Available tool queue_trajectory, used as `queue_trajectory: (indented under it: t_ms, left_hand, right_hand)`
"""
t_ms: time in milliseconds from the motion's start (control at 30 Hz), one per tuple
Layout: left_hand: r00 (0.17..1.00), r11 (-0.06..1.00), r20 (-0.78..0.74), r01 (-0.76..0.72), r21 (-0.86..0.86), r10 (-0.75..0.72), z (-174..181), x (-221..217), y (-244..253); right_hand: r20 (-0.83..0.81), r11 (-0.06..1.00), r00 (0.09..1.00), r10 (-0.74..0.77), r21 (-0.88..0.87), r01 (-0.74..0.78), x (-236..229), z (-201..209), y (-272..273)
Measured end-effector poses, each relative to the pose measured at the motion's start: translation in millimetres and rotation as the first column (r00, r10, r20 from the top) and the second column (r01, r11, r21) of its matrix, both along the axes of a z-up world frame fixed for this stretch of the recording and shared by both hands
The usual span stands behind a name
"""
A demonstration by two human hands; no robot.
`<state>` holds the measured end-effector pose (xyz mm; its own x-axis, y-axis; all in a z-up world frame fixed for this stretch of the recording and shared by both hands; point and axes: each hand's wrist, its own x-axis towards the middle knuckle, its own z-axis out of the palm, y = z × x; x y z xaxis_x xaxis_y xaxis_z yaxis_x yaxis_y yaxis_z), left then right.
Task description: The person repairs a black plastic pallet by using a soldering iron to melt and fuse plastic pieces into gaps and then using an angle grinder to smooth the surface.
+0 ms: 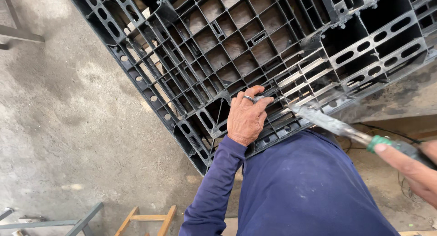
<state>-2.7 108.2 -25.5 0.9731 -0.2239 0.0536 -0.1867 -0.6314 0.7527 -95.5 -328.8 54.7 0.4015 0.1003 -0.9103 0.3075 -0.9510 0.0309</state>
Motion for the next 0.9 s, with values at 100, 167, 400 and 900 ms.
queue_trajectory:
  t_ms: [100, 167, 400, 900]
  left_hand:
    - [1.000, 1.000, 0.007, -0.018, -0.007, 0.018, 1, -1, -1]
    - [1.000, 1.000, 0.006, -0.017, -0.010, 0.017, 2, -2, -1]
    - [1.000, 1.000, 0.010, -0.009, -0.014, 0.009, 1, -2, -1]
    - [0.999, 0.998, -0.026, -0.034, -0.053, 0.033, -1, -1, 1]
  right_hand:
    - [0.526, 0.852, 0.812, 0.255, 0.276, -0.446, 23, 36, 41]
    - [0.524, 0.862, 0.796, 0.301, 0.207, -0.462, 38, 50, 66]
    - [0.510, 0.744, 0.663, 0.548, 0.065, -0.665, 67, 75, 117]
    - [0.086, 0.744, 0.756, -0.649, 0.280, 0.607, -36, -7, -34]
